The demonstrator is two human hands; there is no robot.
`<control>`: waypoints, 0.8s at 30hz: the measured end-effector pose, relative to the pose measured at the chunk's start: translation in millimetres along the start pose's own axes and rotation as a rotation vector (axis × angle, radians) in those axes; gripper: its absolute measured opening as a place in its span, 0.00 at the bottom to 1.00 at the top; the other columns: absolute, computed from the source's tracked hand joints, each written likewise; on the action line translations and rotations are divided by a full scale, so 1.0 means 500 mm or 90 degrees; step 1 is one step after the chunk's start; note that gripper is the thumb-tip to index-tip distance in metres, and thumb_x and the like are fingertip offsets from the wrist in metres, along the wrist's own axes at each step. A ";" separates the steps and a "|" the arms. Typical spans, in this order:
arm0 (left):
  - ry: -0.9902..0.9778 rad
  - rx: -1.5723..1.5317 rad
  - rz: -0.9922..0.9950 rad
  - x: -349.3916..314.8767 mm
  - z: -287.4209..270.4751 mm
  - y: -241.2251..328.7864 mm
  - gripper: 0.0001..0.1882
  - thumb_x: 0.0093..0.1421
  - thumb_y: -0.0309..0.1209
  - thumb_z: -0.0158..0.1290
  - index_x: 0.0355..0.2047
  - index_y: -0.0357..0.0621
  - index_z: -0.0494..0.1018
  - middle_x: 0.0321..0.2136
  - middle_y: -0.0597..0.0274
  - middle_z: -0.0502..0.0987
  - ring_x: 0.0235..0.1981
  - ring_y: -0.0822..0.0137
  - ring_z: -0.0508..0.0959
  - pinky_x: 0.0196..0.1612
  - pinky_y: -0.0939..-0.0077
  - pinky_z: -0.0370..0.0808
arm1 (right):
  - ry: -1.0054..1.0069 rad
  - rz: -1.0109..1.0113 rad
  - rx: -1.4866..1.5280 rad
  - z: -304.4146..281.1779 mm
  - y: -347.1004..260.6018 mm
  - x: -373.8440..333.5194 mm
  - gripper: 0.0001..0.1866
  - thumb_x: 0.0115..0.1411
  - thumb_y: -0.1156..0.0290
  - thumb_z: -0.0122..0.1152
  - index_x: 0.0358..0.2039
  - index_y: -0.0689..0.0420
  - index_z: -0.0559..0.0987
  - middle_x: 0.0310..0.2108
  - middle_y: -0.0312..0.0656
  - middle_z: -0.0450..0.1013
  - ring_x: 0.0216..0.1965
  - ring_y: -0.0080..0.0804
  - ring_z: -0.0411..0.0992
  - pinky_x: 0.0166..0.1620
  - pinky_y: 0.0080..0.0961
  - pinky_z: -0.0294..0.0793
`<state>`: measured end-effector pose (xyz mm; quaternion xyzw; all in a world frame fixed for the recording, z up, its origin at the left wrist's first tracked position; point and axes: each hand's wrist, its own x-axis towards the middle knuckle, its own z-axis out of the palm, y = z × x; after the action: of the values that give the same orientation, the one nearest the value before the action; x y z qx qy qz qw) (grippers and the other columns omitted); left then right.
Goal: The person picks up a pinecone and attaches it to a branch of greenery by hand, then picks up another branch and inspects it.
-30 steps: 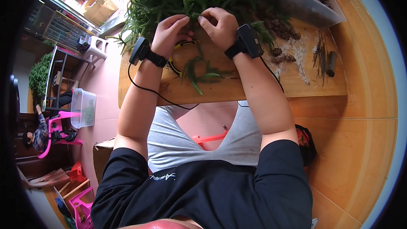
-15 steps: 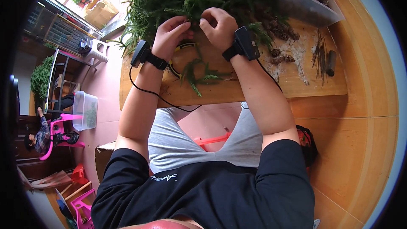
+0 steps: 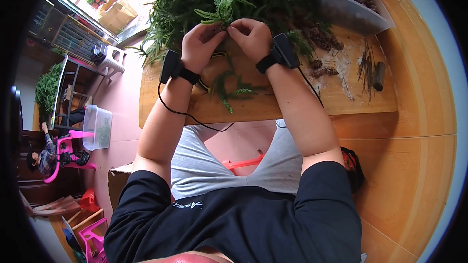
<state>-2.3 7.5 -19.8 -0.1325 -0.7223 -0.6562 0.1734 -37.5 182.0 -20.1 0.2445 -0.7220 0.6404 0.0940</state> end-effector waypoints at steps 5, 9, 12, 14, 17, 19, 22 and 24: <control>0.002 -0.007 -0.027 0.002 0.003 -0.006 0.16 0.58 0.21 0.60 0.48 0.35 0.76 0.40 0.57 0.82 0.41 0.72 0.81 0.45 0.80 0.78 | 0.024 0.005 -0.013 0.003 0.006 0.002 0.08 0.60 0.72 0.65 0.37 0.62 0.82 0.29 0.31 0.78 0.31 0.14 0.73 0.36 0.16 0.72; -0.036 -0.076 -0.018 0.005 -0.003 -0.012 0.16 0.58 0.21 0.60 0.48 0.34 0.76 0.40 0.57 0.82 0.41 0.72 0.81 0.45 0.79 0.78 | 0.036 0.000 -0.029 0.007 -0.002 0.000 0.07 0.60 0.73 0.63 0.37 0.62 0.82 0.29 0.31 0.78 0.31 0.14 0.73 0.36 0.15 0.72; -0.038 -0.060 -0.043 0.006 -0.007 -0.004 0.15 0.59 0.21 0.59 0.47 0.34 0.76 0.40 0.57 0.82 0.41 0.73 0.81 0.45 0.79 0.77 | 0.026 0.010 0.008 0.003 0.003 0.004 0.06 0.60 0.74 0.63 0.36 0.62 0.81 0.29 0.31 0.77 0.32 0.14 0.73 0.37 0.15 0.72; -0.032 -0.035 -0.034 0.005 -0.003 0.004 0.15 0.59 0.21 0.59 0.47 0.34 0.75 0.40 0.57 0.82 0.41 0.73 0.81 0.45 0.80 0.77 | 0.005 0.032 0.088 -0.002 0.009 0.008 0.05 0.61 0.74 0.63 0.36 0.62 0.81 0.30 0.31 0.77 0.32 0.14 0.73 0.37 0.15 0.72; -0.017 0.018 -0.017 0.003 -0.003 0.013 0.15 0.59 0.21 0.59 0.47 0.33 0.75 0.41 0.57 0.82 0.41 0.73 0.80 0.45 0.80 0.77 | 0.006 0.046 0.099 -0.002 0.004 0.007 0.05 0.61 0.75 0.63 0.35 0.62 0.81 0.30 0.31 0.77 0.33 0.14 0.73 0.38 0.14 0.72; -0.040 -0.034 -0.044 0.003 -0.005 0.017 0.15 0.60 0.21 0.58 0.48 0.33 0.75 0.41 0.57 0.82 0.41 0.73 0.80 0.45 0.80 0.77 | 0.006 0.052 0.105 -0.001 -0.003 0.003 0.05 0.61 0.75 0.63 0.35 0.62 0.81 0.30 0.31 0.77 0.33 0.14 0.73 0.38 0.14 0.72; -0.047 -0.076 -0.064 0.001 -0.004 0.014 0.15 0.60 0.21 0.58 0.48 0.33 0.75 0.41 0.57 0.82 0.41 0.73 0.80 0.45 0.80 0.77 | -0.002 0.039 0.118 -0.001 -0.013 -0.002 0.06 0.60 0.75 0.64 0.37 0.62 0.81 0.32 0.31 0.77 0.34 0.14 0.73 0.39 0.14 0.72; -0.041 -0.109 -0.077 0.000 -0.003 0.009 0.14 0.60 0.21 0.57 0.48 0.34 0.75 0.41 0.57 0.82 0.42 0.73 0.80 0.45 0.80 0.77 | -0.013 0.045 0.140 -0.004 -0.008 0.000 0.06 0.60 0.75 0.64 0.37 0.62 0.81 0.32 0.31 0.77 0.34 0.14 0.73 0.40 0.14 0.72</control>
<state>-0.2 6.6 -15.8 -0.1235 -0.6757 -0.7201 0.0983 -35.8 183.8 -16.2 0.2345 -0.6563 0.7162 0.0362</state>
